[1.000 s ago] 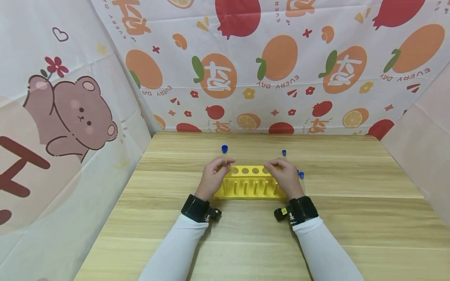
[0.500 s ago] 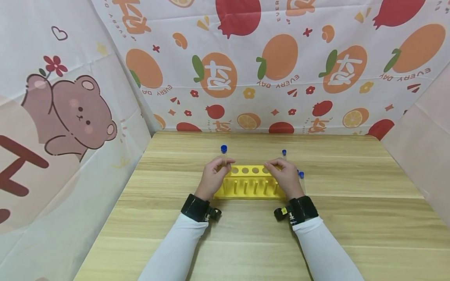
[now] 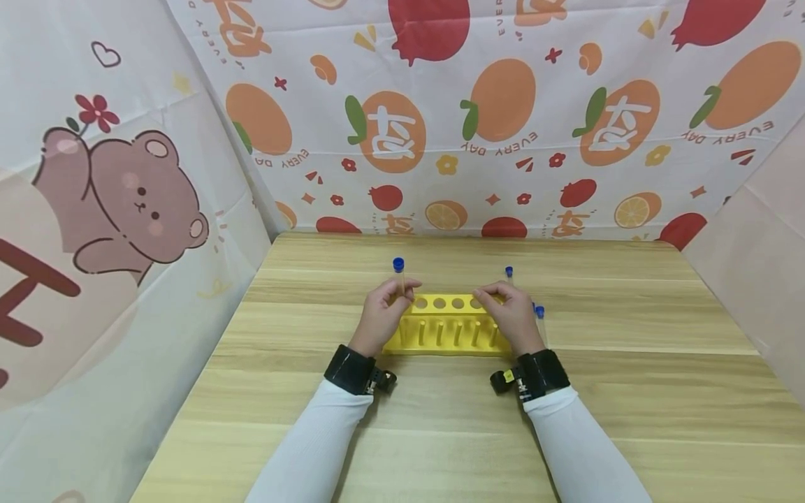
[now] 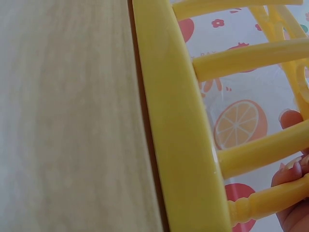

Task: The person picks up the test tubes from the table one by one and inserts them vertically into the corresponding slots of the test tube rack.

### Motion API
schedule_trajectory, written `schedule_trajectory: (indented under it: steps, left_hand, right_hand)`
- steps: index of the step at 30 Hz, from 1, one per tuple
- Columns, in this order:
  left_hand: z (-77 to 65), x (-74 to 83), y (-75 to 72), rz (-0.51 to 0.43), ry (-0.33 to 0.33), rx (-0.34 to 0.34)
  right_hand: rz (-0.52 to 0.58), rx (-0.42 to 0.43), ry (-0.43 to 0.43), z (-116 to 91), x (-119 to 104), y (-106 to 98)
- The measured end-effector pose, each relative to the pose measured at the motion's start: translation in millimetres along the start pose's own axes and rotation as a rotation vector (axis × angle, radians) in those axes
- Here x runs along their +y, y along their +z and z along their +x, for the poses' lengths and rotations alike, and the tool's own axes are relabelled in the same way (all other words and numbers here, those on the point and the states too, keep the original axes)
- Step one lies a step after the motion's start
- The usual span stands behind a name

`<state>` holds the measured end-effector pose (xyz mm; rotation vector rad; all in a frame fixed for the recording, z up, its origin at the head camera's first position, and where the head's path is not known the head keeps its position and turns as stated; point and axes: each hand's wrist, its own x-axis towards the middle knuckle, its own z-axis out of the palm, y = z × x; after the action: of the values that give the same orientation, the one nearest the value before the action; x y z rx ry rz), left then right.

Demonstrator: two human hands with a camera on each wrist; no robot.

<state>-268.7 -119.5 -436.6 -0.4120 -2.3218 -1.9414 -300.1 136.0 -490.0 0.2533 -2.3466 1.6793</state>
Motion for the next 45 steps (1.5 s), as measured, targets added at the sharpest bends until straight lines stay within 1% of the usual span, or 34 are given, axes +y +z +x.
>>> schedule_trajectory:
  steps: [3,10,12,14,18,21,24,27,29,32,39,45]
  left_hand:
    - [0.2,1.7,-0.5,0.015,0.003,-0.001]
    - [8.8,-31.8,0.1,0.01,0.06,0.028]
    - [8.6,-32.2,-0.3,0.011,0.061,0.025]
    - [8.5,-31.6,-0.5,0.008,0.051,0.023]
    - [8.5,-30.4,-1.3,-0.012,0.01,0.008]
    - [7.9,-26.5,-2.3,-0.018,-0.005,-0.004]
    - [4.5,-14.7,-3.2,-0.008,0.002,-0.013]
    - [0.0,-1.2,-3.2,-0.001,0.027,-0.017]
    - [-2.3,4.7,-3.0,0.002,0.041,-0.015]
    - [-2.4,5.4,-2.7,0.003,0.052,-0.011]
    - [-1.8,5.1,-3.5,0.009,0.039,-0.022]
    - [-1.0,4.9,-3.4,0.054,0.03,-0.018]
  right_hand:
    - [-0.001,0.001,0.0,1,0,0]
    - [0.007,-0.003,0.012,0,0,0]
    - [0.01,-0.007,0.013,0,0,0]
    - [0.006,-0.007,0.011,1,0,1]
    - [0.001,-0.004,0.007,1,0,0]
    - [-0.001,0.0,0.009,1,0,0]
    - [-0.002,0.004,0.013,1,0,0]
    - [0.0,0.005,0.012,1,0,0]
    - [0.002,0.004,0.009,1,0,0]
    - [0.001,0.004,0.003,1,-1,0]
    - [-0.003,0.006,0.01,1,-2,0]
    - [-0.009,0.003,0.01,1,-1,0]
